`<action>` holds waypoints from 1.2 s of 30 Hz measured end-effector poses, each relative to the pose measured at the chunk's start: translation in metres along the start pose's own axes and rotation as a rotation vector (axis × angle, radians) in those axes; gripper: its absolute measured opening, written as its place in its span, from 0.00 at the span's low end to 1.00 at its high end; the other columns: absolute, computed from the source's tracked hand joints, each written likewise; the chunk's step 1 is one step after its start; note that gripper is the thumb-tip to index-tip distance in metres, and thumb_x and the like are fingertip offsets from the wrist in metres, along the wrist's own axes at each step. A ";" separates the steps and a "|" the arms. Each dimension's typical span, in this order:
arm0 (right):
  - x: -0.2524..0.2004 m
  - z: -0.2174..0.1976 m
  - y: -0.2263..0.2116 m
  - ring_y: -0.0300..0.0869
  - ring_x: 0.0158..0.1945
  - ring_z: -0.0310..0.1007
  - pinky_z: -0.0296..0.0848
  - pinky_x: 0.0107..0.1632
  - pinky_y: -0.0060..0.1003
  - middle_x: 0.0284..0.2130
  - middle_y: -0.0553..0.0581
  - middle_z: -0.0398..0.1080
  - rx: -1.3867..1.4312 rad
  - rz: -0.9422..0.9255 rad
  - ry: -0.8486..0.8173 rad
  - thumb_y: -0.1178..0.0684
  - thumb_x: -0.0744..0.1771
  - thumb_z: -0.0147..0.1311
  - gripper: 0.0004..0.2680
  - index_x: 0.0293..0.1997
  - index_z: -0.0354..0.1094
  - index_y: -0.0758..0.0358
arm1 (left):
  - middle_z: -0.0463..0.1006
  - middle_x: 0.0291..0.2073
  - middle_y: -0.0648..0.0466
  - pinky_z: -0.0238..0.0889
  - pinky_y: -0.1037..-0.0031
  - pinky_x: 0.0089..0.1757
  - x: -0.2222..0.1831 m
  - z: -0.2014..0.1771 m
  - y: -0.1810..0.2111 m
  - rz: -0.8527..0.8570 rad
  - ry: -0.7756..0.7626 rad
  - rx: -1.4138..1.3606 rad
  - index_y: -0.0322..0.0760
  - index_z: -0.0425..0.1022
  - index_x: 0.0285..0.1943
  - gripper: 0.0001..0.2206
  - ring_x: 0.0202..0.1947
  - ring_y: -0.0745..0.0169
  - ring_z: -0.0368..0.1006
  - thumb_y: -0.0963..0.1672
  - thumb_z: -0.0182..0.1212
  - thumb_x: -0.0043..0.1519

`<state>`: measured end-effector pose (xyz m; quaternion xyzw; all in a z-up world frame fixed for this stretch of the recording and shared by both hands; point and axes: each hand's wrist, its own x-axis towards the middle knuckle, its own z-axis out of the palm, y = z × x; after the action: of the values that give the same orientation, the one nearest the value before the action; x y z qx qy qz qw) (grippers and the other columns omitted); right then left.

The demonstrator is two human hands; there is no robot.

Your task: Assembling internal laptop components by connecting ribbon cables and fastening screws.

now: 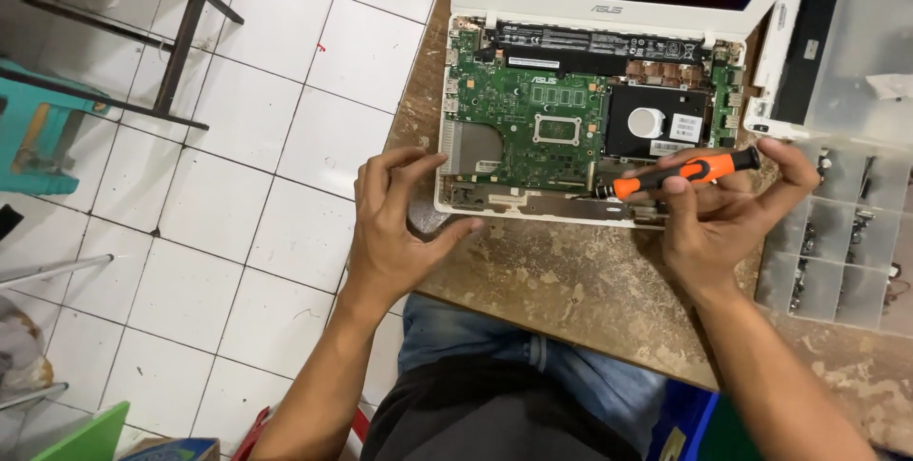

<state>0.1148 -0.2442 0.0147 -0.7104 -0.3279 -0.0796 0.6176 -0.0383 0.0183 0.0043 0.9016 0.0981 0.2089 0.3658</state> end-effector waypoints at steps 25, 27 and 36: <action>-0.011 -0.061 -0.039 0.51 0.32 0.82 0.81 0.34 0.37 0.34 0.65 0.78 0.100 0.152 -0.100 0.57 0.62 0.71 0.09 0.35 0.71 0.66 | 0.76 0.40 0.42 0.71 0.72 0.48 -0.008 0.141 0.088 -0.199 0.024 -1.149 0.20 0.76 0.44 0.22 0.42 0.56 0.78 0.51 0.52 0.70; -0.008 -0.098 -0.029 0.54 0.40 0.81 0.81 0.42 0.44 0.38 0.65 0.79 -0.310 -0.086 -0.029 0.61 0.62 0.70 0.07 0.35 0.73 0.68 | 0.73 0.31 0.39 0.73 0.67 0.40 -0.012 0.138 0.090 -0.183 0.013 -1.135 0.21 0.71 0.37 0.23 0.32 0.48 0.78 0.49 0.46 0.73; 0.013 -0.264 0.069 0.46 0.45 0.73 0.76 0.48 0.39 0.53 0.67 0.71 -0.507 0.440 -0.093 0.54 0.71 0.55 0.18 0.67 0.60 0.72 | 0.71 0.21 0.48 0.66 0.70 0.25 -0.013 0.135 0.117 -0.135 -0.219 -0.958 0.32 0.66 0.34 0.19 0.19 0.57 0.69 0.50 0.45 0.73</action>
<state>0.2402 -0.4862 0.0238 -0.8981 -0.1643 0.0091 0.4078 0.0137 -0.1532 -0.0052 0.6405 0.0101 0.1104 0.7599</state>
